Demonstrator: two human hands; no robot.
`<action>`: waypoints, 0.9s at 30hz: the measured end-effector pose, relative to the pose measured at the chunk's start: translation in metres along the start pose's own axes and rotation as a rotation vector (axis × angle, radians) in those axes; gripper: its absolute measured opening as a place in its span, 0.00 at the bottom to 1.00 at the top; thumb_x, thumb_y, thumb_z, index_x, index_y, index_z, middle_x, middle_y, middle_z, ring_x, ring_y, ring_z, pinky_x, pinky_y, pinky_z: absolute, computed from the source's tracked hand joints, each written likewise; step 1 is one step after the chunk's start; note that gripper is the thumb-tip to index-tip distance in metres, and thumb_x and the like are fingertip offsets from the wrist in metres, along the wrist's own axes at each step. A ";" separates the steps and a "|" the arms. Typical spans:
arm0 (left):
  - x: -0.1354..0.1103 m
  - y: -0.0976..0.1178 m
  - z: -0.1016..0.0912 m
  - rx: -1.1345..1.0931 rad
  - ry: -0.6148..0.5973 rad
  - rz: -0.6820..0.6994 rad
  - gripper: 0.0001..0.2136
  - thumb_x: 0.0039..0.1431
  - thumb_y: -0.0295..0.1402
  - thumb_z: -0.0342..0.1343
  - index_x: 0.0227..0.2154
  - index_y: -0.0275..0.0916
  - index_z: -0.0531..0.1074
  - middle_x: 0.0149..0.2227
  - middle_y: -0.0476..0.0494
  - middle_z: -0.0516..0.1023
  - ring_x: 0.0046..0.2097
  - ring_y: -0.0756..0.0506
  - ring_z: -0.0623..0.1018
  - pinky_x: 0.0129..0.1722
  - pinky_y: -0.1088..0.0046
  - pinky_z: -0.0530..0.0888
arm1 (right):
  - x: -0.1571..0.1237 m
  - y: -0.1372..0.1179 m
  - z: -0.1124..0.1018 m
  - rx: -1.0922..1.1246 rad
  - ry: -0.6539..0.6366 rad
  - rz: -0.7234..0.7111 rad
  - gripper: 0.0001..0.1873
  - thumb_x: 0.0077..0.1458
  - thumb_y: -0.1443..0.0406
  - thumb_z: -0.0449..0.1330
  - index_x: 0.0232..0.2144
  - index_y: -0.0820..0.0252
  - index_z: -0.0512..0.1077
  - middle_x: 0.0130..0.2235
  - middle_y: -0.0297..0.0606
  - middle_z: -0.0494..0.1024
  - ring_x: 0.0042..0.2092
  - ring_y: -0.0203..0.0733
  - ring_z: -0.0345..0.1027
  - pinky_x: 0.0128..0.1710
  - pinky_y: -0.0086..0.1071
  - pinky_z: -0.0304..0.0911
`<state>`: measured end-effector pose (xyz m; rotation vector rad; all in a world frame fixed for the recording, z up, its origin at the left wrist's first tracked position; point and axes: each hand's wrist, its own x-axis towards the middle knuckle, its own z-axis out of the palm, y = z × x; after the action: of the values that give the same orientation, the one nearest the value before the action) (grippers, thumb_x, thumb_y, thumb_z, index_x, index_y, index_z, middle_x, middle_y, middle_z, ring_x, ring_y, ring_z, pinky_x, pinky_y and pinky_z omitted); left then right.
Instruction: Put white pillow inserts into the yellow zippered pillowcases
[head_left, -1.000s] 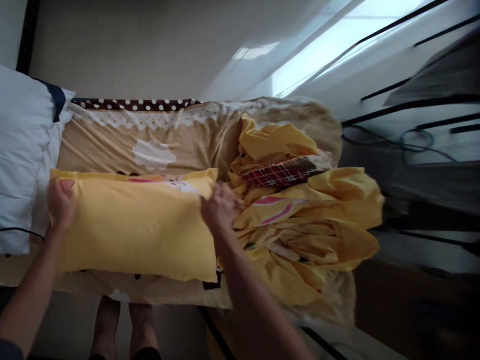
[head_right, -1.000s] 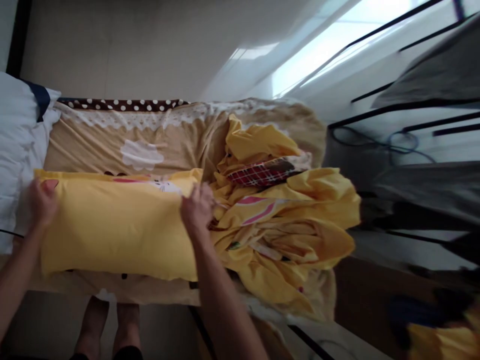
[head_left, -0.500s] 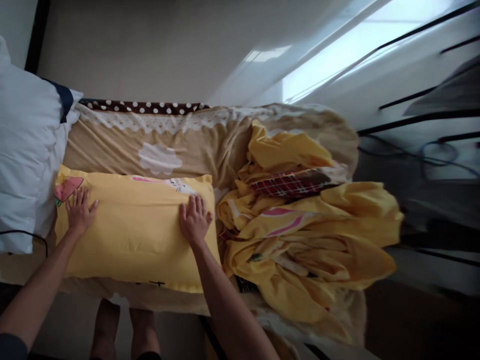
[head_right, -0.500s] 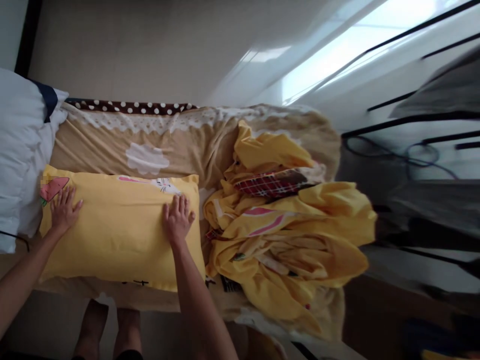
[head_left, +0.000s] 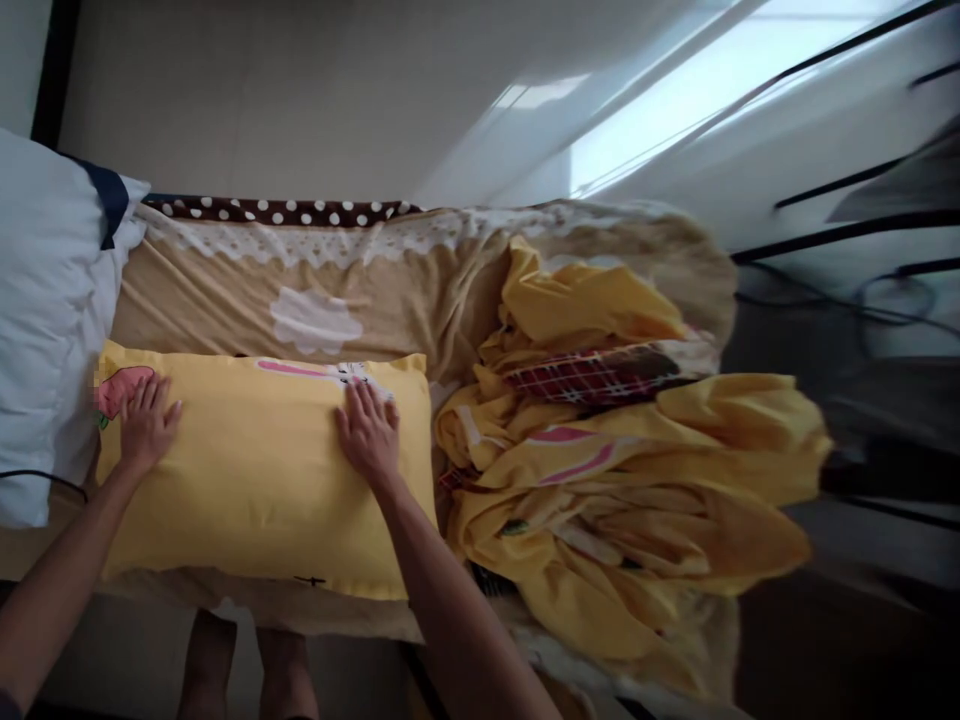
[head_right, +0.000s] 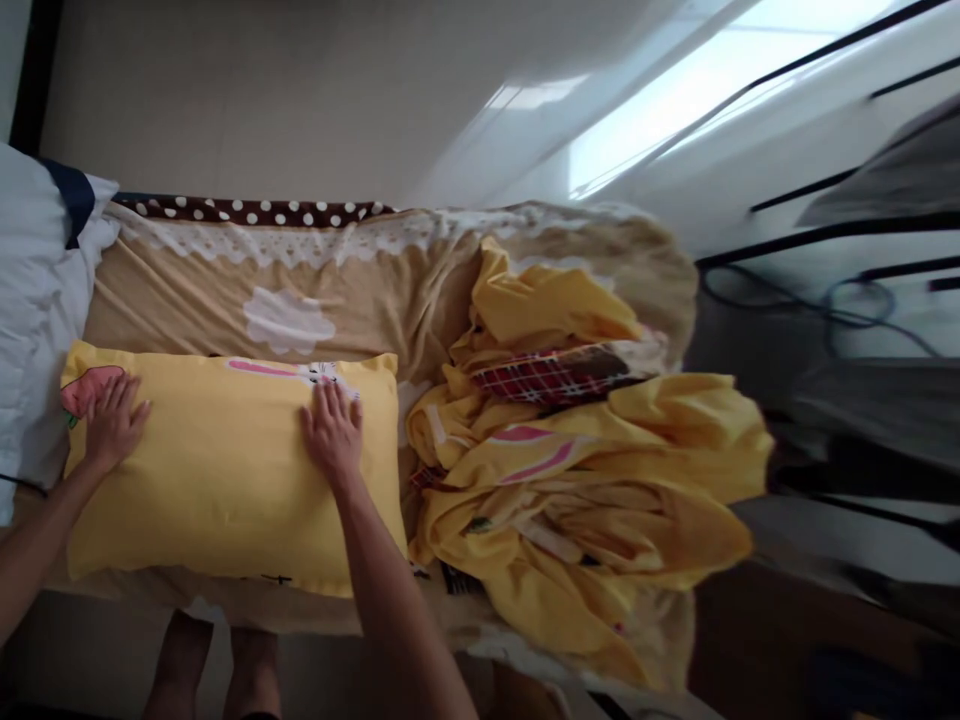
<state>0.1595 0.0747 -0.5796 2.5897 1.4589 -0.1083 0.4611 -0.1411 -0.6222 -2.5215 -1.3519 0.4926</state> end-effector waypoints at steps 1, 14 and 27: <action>-0.005 -0.010 0.000 -0.002 0.009 -0.007 0.28 0.67 0.45 0.40 0.64 0.36 0.61 0.67 0.34 0.62 0.69 0.37 0.58 0.67 0.47 0.47 | -0.007 0.020 -0.005 -0.038 0.018 0.004 0.30 0.68 0.55 0.42 0.66 0.62 0.57 0.68 0.47 0.59 0.69 0.47 0.47 0.66 0.48 0.38; 0.006 -0.020 0.062 -0.080 0.114 -0.032 0.31 0.64 0.42 0.37 0.65 0.31 0.59 0.68 0.33 0.58 0.71 0.39 0.50 0.69 0.51 0.37 | -0.025 0.062 0.060 -0.128 0.120 0.106 0.35 0.63 0.58 0.42 0.69 0.67 0.47 0.70 0.53 0.51 0.71 0.53 0.39 0.64 0.56 0.39; 0.008 -0.016 0.081 -0.033 0.078 -0.079 0.32 0.62 0.42 0.36 0.66 0.31 0.56 0.68 0.30 0.58 0.72 0.37 0.47 0.68 0.48 0.39 | -0.021 0.065 0.076 -0.132 0.122 0.143 0.37 0.59 0.59 0.43 0.68 0.67 0.47 0.67 0.57 0.54 0.69 0.59 0.43 0.62 0.63 0.41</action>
<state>0.1517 0.0753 -0.6619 2.5377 1.5767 0.0074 0.4692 -0.1909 -0.7110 -2.7191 -1.2033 0.2786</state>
